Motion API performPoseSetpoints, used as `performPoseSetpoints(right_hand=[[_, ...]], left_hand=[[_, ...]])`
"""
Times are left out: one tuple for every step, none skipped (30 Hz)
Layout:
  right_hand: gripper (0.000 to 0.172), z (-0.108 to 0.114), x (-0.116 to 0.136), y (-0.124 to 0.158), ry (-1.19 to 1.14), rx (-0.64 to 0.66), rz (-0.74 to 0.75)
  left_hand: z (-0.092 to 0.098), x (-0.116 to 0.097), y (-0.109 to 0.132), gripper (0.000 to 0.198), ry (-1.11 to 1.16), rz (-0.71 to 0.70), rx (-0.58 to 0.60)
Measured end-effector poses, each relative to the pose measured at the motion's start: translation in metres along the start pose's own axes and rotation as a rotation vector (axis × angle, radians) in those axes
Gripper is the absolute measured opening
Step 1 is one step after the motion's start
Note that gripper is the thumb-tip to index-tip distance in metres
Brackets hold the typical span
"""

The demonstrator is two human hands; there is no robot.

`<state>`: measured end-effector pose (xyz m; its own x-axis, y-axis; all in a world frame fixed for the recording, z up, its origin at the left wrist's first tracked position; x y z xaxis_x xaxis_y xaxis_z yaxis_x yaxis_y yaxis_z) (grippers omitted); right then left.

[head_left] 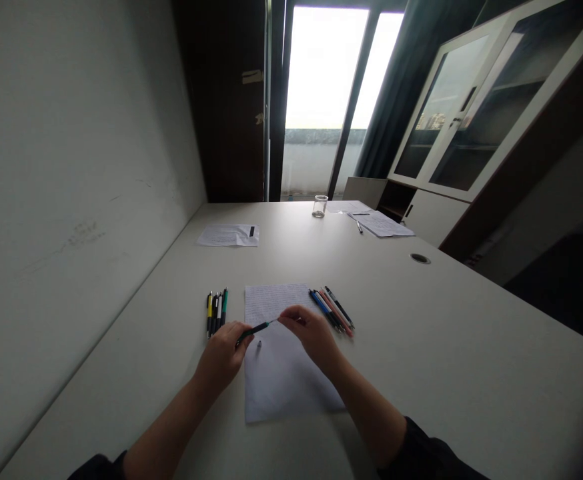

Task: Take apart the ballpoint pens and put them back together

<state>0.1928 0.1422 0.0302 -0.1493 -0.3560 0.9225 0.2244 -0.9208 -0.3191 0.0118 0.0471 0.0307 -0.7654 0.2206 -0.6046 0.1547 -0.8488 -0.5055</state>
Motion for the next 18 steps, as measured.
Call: performPoseSetpoints(right_hand=[[0.017, -0.001, 0.000, 0.001, 0.006, 0.007, 0.002], [0.017, -0.002, 0.000, 0.001, 0.011, 0.014, 0.004], [0.017, -0.003, 0.000, 0.002, 0.015, 0.022, 0.007], [0.017, -0.003, 0.000, 0.002, 0.017, 0.030, 0.012], [0.017, -0.004, 0.000, 0.003, 0.021, 0.038, 0.018], [0.016, -0.005, 0.000, 0.003, 0.026, 0.045, 0.025], [0.016, -0.006, 0.000, 0.004, 0.032, 0.052, 0.034], [0.016, -0.007, 0.001, 0.004, 0.040, 0.061, 0.043], [0.015, -0.008, 0.001, 0.005, 0.049, 0.071, 0.053], [0.015, -0.008, 0.002, 0.005, 0.058, 0.081, 0.063], [0.015, -0.009, 0.003, 0.006, 0.065, 0.088, 0.072], [0.014, -0.010, 0.003, 0.007, 0.071, 0.094, 0.080], [0.013, -0.011, 0.004, 0.007, 0.075, 0.100, 0.086], [0.013, -0.011, 0.005, 0.007, 0.077, 0.103, 0.090], [0.013, -0.011, 0.005, 0.007, 0.078, 0.103, 0.091], [0.013, -0.011, 0.005, 0.008, 0.077, 0.100, 0.090], [0.014, -0.011, 0.005, 0.007, 0.072, 0.097, 0.087], [0.016, -0.011, 0.004, 0.007, 0.063, 0.091, 0.083]], left_hand=[[0.000, 0.000, 0.000, 0.014, -0.002, -0.004, 0.001], [0.000, 0.000, 0.000, 0.014, -0.005, -0.009, 0.002], [-0.001, 0.000, 0.001, 0.014, -0.008, -0.016, 0.003], [-0.001, 0.000, 0.001, 0.014, -0.010, -0.024, 0.004], [-0.001, 0.000, 0.001, 0.014, -0.010, -0.031, 0.008], [-0.001, 0.000, 0.001, 0.014, -0.010, -0.037, 0.011], [-0.002, -0.001, 0.002, 0.014, -0.010, -0.042, 0.015], [-0.002, -0.001, 0.002, 0.014, -0.009, -0.046, 0.017], [-0.001, -0.001, 0.001, 0.014, -0.008, -0.048, 0.019], [-0.001, -0.002, 0.001, 0.014, -0.007, -0.049, 0.021], [-0.001, -0.002, 0.001, 0.015, -0.007, -0.049, 0.021], [-0.001, -0.003, 0.001, 0.015, -0.007, -0.049, 0.022], [-0.001, -0.003, 0.001, 0.015, -0.007, -0.049, 0.025], [-0.001, -0.004, 0.001, 0.015, -0.008, -0.049, 0.027], [-0.001, -0.004, 0.001, 0.015, -0.008, -0.050, 0.027], [-0.001, -0.004, 0.001, 0.015, -0.008, -0.050, 0.024], [0.000, -0.003, 0.001, 0.015, -0.007, -0.049, 0.019], [0.000, -0.003, 0.001, 0.015, -0.005, -0.047, 0.011]])
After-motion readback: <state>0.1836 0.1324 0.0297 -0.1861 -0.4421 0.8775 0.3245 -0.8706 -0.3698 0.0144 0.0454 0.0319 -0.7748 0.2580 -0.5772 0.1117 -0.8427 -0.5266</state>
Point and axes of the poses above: each hand's wrist, its own y-axis away from the middle knuckle, its own z-axis out of the back of the hand, x = y × z, the point moved 5 cm from there along -y, towards the middle knuckle, and after that the axes turned 12 degrees about -x, right-handed, at the moved point
